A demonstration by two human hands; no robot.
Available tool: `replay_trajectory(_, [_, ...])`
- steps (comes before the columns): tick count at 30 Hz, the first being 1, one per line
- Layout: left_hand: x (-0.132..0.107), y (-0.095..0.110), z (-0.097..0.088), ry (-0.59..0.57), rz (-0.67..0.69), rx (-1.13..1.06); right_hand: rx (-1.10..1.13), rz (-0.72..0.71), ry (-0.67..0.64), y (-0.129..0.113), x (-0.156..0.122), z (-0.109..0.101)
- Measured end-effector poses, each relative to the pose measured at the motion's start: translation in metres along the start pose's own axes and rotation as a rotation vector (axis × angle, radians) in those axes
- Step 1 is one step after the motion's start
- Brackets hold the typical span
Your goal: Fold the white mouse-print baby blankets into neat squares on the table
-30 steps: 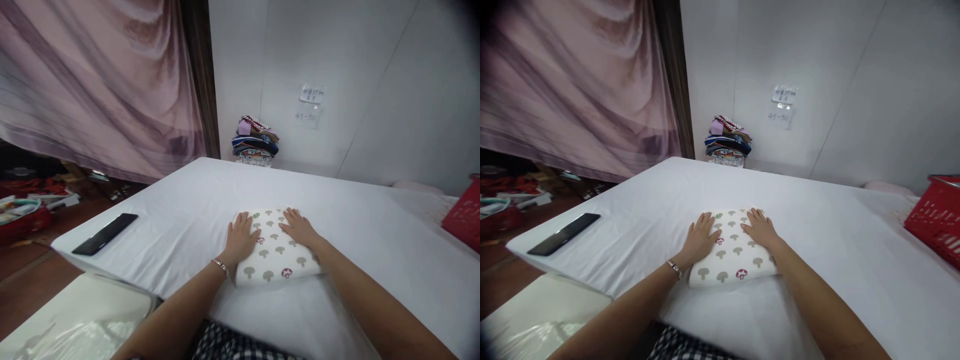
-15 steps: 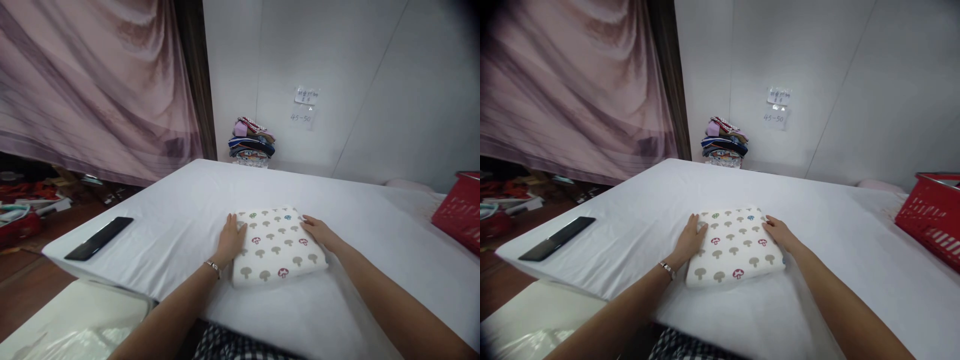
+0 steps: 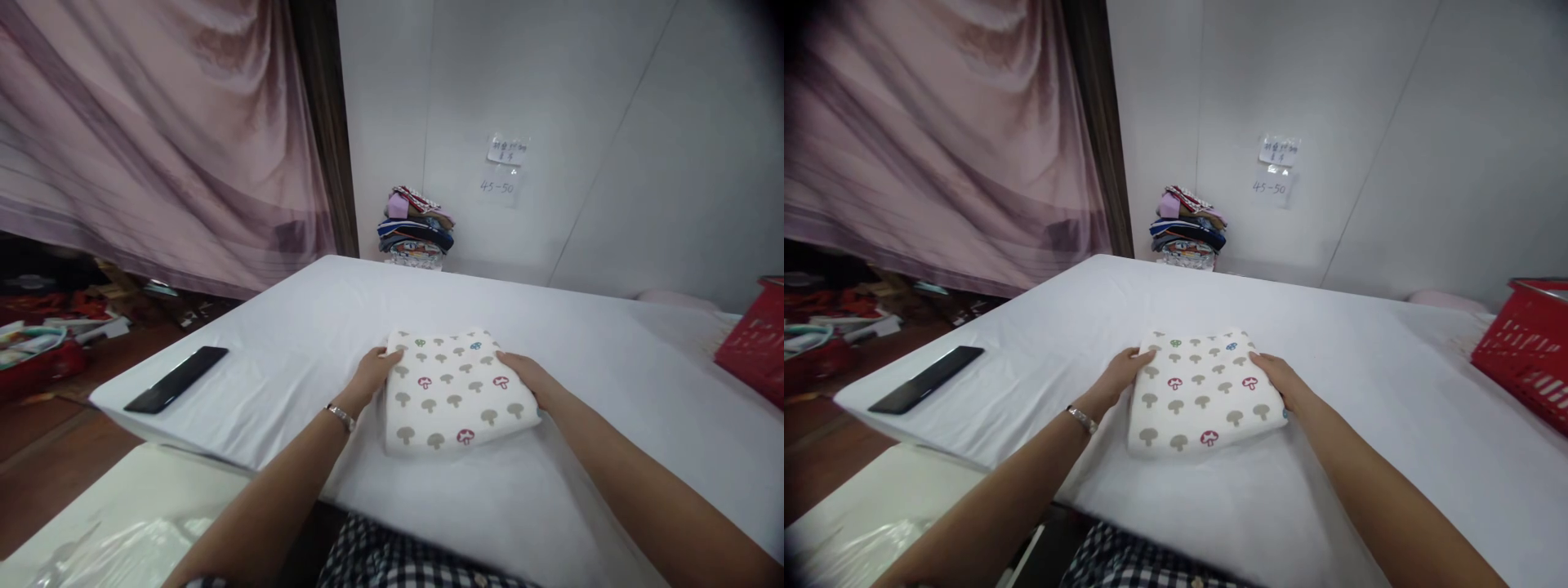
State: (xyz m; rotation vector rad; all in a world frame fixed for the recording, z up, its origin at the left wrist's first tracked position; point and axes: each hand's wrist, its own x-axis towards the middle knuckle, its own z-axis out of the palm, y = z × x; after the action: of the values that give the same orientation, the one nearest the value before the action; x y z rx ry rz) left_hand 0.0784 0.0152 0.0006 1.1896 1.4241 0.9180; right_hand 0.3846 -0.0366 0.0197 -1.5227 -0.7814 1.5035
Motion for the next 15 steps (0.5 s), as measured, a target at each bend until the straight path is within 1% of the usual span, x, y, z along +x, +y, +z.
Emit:
replay_trajectory(2, [0.008, 0.003, 0.001, 0.110, 0.089, 0.068, 0.011, -0.108, 0.037, 0.001, 0.002, 0.004])
replay_trajectory(3, [0.013, 0.004, 0.001, 0.149, 0.093, 0.123, 0.012, -0.130, 0.049, 0.002, 0.004, 0.005])
replay_trajectory(6, [0.025, 0.007, 0.004, 0.184, 0.013, 0.235, -0.021, -0.088, 0.069, 0.006, 0.012, 0.006])
replay_trajectory(8, [0.028, 0.007, 0.004, 0.173, -0.028, 0.242, -0.051, -0.056, 0.053, 0.009, 0.014, 0.003])
replay_trajectory(11, [0.022, 0.004, 0.000, 0.145, -0.048, 0.231, -0.088, -0.042, 0.016, 0.013, 0.008, -0.005])
replay_trajectory(15, [0.002, -0.003, -0.011, -0.011, -0.101, 0.160, -0.175, -0.001, -0.022, 0.020, -0.014, -0.020])
